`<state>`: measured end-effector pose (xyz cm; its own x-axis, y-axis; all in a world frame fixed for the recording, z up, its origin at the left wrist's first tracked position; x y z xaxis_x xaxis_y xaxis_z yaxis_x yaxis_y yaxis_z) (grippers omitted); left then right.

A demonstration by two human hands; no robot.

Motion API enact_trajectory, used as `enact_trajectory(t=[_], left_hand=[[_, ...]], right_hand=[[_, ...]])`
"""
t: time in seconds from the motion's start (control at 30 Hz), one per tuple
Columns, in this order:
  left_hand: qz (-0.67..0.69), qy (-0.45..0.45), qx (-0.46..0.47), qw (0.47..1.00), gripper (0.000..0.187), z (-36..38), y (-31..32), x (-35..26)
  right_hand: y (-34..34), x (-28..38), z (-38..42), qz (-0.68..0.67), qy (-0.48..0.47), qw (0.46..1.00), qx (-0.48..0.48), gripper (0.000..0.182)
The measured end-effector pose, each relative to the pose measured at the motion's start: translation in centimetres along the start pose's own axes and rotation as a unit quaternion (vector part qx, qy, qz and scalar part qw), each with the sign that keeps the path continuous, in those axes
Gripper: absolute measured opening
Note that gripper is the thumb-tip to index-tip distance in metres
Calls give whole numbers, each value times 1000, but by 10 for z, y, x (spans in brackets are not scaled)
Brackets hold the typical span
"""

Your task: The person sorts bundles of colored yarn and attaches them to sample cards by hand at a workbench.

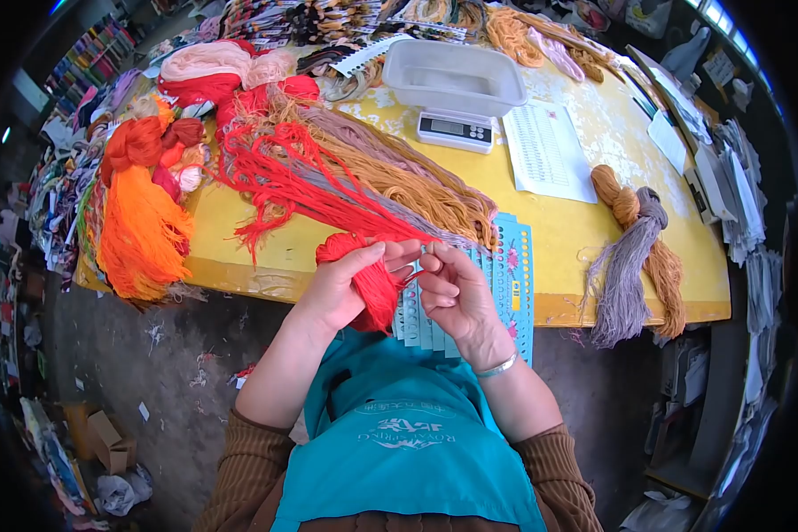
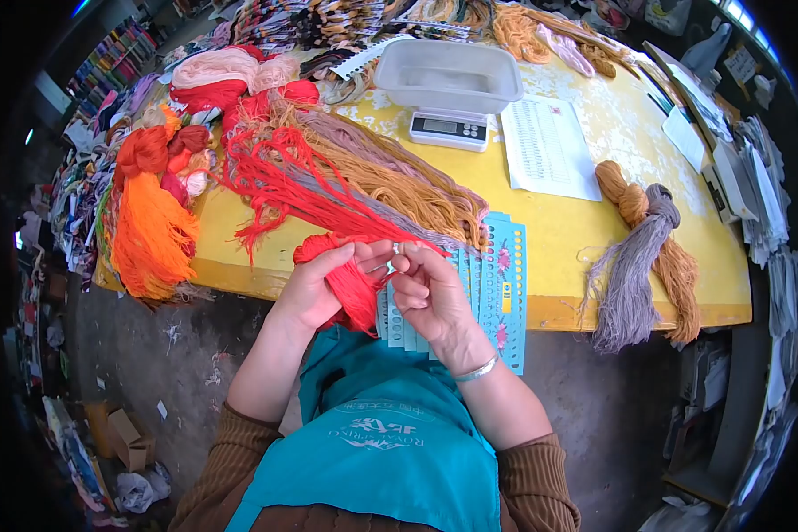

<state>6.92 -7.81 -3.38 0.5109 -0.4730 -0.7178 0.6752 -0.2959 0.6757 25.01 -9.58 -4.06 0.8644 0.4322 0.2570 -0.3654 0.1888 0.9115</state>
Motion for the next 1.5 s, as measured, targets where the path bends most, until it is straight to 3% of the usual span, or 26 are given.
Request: enact_trajectory(t=[0.03, 0.1, 0.2, 0.3, 0.57, 0.7, 0.73, 0.77, 0.8, 0.87, 0.9, 0.97, 1.0, 1.03, 1.07, 1.1, 1.13, 1.17, 1.2, 1.27, 1.33, 1.37, 1.4, 1.43, 1.47, 1.5], left_hand=[[25, 3, 0, 1000, 29, -2, 1, 2], [51, 6, 0, 999, 33, -3, 5, 3], [28, 20, 2, 999, 38, -3, 18, 0], [-27, 37, -26, 999, 40, -3, 24, 3], [-26, 53, -43, 997, 28, -1, 16, 3], [-57, 34, -52, 996, 18, -1, 5, -1], [-65, 32, -57, 996, 16, 1, 5, -6], [-81, 25, -70, 994, 15, 6, 5, -13], [-81, 12, -55, 995, 17, 9, -7, -19], [-56, 13, -55, 997, 17, 18, -31, -33], [-7, 28, -40, 999, 15, 26, -46, -43], [130, 79, -114, 982, 15, 45, -79, -72], [169, 139, -51, 974, 18, 57, -99, -89], [170, 196, -128, 957, 24, 74, -102, -109], [227, 219, -86, 945, 26, 93, -130, -125], [226, 250, -120, 934, 27, 116, -163, -141], [225, 281, -153, 921, 30, 140, -192, -155], [220, 313, -198, 903, 32, 163, -213, -166], [215, 344, -241, 882, 35, 187, -233, -177], [218, 381, -340, 832, 36, 241, -292, -197], [143, 425, -449, 773, 32, 280, -309, -212], [120, 436, -435, 778, 29, 302, -321, -220], [97, 447, -421, 783, 26, 316, -327, -226], [72, 468, -459, 752, 21, 309, -303, -226], [73, 467, -459, 753, 21, 302, -295, -226], [72, 461, -372, 802, 19, 294, -290, -227]], right_hand=[[-1, -1, -1, -67, 59, 996, 4, 6], [1, -6, -1, -38, 50, 997, 37, 6], [10, -9, 0, 192, -29, 981, -4, 7], [23, -17, 4, 272, -89, 958, -26, 5], [9, -17, 1, 223, -143, 964, -25, 2], [26, -7, 9, 284, -77, 955, -18, 1], [26, -1, 10, 337, -26, 941, 4, 2], [23, 5, 10, 445, -53, 894, 19, 6], [22, 11, 11, 445, -53, 894, 19, 6], [26, 24, 14, 692, -160, 701, 62, 9], [30, 31, 17, 708, -192, 676, 71, 7], [27, 49, 14, 647, -281, 695, 140, 8], [29, 57, 19, 524, -213, 817, 116, 11], [27, 66, 17, 394, -202, 886, 139, 12], [26, 78, 15, 255, -186, 936, 158, 13], [24, 95, 16, 143, -164, 963, 160, 12], [20, 116, 16, 102, -178, 975, 86, 12], [14, 139, 15, 24, -200, 970, 135, 15], [15, 167, 23, 13, -230, 968, 98, 19], [-13, 242, 38, 165, -337, 925, 63, 22], [-32, 322, 71, 229, -510, 819, -131, 24], [-74, 405, 99, 305, -551, 763, -147, 20], [-86, 456, 127, 241, -622, 700, -256, 16], [-81, 477, 158, 246, -684, 617, -302, 10], [-77, 494, 181, 211, -714, 601, -292, 11], [-64, 492, 200, 252, -731, 553, -309, 14]])
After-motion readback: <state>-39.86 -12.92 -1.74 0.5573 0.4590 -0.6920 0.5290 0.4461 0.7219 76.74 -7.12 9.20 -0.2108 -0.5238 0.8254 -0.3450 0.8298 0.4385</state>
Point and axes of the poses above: each hand's wrist, its own z-axis away from the middle knuckle, its own y-axis out of the palm, x = y × z, the point moved 1 cm from there along -z, towards the middle knuckle, and after that the axes turned 5 degrees about -z, right-handed, at the moved point
